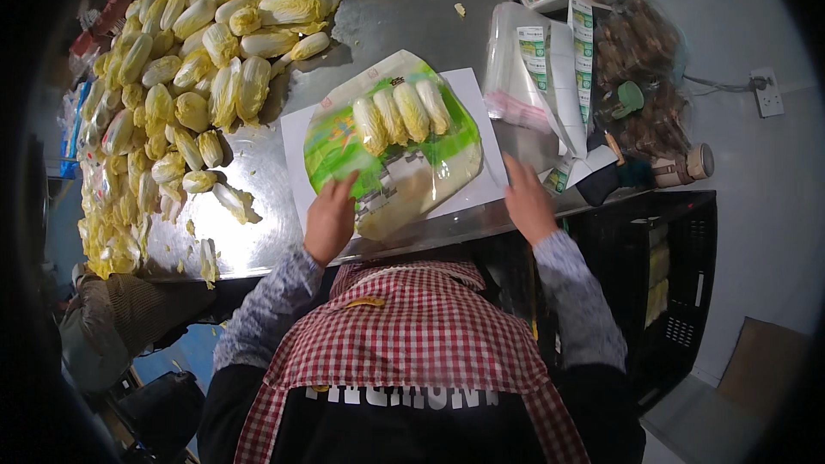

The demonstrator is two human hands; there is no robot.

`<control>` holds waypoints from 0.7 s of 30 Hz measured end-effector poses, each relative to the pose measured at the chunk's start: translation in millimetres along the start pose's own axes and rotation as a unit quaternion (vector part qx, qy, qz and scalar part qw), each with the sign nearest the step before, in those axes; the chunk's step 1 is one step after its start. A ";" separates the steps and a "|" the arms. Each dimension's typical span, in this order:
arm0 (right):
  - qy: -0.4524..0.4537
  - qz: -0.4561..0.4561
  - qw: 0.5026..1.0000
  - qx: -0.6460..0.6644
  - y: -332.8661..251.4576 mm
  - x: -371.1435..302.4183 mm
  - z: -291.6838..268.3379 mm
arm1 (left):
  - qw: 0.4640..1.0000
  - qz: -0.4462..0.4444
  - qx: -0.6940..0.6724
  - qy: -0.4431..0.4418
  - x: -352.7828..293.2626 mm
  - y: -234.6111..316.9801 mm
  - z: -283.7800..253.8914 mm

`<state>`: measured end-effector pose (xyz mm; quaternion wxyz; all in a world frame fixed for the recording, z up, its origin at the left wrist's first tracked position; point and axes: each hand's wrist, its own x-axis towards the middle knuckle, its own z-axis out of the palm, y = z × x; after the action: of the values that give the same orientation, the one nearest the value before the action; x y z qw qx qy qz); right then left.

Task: The person places napa cabbage pieces into plastic bags, seals them, and places the finished packages into a black crate. The person repeats this process continuously.

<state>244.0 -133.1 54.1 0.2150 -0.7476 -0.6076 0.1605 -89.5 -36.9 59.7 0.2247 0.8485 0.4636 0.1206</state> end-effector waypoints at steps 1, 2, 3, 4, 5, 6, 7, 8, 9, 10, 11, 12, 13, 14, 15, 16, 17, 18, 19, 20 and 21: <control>0.037 -0.116 0.988 -0.091 -7.2 20.7 6.9 | 0.994 0.094 0.062 0.016 9.0 0.2 -0.2; 0.072 -0.234 0.953 -0.181 -10.6 38.6 13.9 | 0.974 0.183 0.124 0.036 19.9 -2.2 4.6; 0.068 -0.283 0.943 -0.158 -16.1 51.9 20.3 | 0.943 0.271 0.185 0.056 29.7 -4.7 10.6; 0.061 -0.334 0.931 -0.132 -22.2 62.8 28.1 | 0.945 0.279 0.164 0.038 33.5 -8.1 17.3; 0.054 -0.386 0.915 -0.105 -23.1 70.2 34.0 | 0.947 0.289 0.139 0.025 36.4 -16.9 26.6; 0.030 -0.366 0.930 -0.019 -11.6 77.1 48.5 | 0.948 0.299 0.112 0.012 40.0 -31.0 35.3; 0.006 -0.342 0.937 0.066 6.1 83.2 68.8 | 0.947 0.310 0.086 -0.001 45.1 -40.7 38.4; -0.020 -0.315 0.937 0.150 16.7 87.5 79.6 | 0.961 0.277 -0.001 -0.024 49.4 -44.6 37.8; -0.073 -0.236 0.946 0.210 15.7 90.1 75.8 | 0.977 0.193 -0.081 -0.041 48.1 -48.1 41.5; -0.127 -0.154 0.943 0.266 14.7 91.6 71.4 | 0.980 0.107 -0.161 -0.057 46.4 -51.2 45.5; -0.180 -0.070 0.928 0.318 12.5 94.3 68.7 | 0.968 0.020 -0.239 -0.070 44.5 -54.6 48.9; -0.166 -0.053 0.927 0.332 13.7 99.2 69.1 | 0.946 -0.004 -0.324 -0.018 45.9 -48.7 48.6; -0.153 -0.036 0.925 0.347 16.1 105.0 71.8 | 0.936 -0.016 -0.350 -0.009 48.5 -47.2 48.0; -0.138 -0.018 0.922 0.361 17.7 110.1 73.7 | 0.926 -0.027 -0.376 0.001 52.5 -47.0 47.3; -0.118 0.001 0.918 0.377 13.8 114.3 75.8 | 0.915 -0.038 -0.402 0.011 57.3 -47.6 46.0; -0.097 0.020 0.914 0.394 7.7 117.1 81.0 | 0.896 -0.031 -0.442 0.031 65.0 -46.9 45.7; -0.077 0.040 0.908 0.410 0.8 119.1 87.2 | 0.898 -0.078 -0.429 0.052 71.2 -44.6 46.6; -0.012 0.044 0.932 0.361 -21.3 116.4 77.7 | 0.898 -0.123 -0.416 0.069 78.2 -39.0 47.6; 0.025 0.043 0.948 0.316 -18.4 121.3 89.0 | 0.896 -0.168 -0.402 0.086 85.1 -33.6 48.4; 0.062 0.042 0.960 0.270 -9.1 127.6 108.4 | 0.923 -0.175 -0.321 0.121 92.4 -27.9 49.0; 0.099 0.041 0.970 0.221 -10.8 131.7 112.2 | 0.941 -0.182 -0.239 0.157 99.3 -20.4 52.3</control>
<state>206.3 11.7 -33.6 0.4265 -0.7183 -0.5016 0.2248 -29.1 42.0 3.8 0.3634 0.6414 0.5970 0.3164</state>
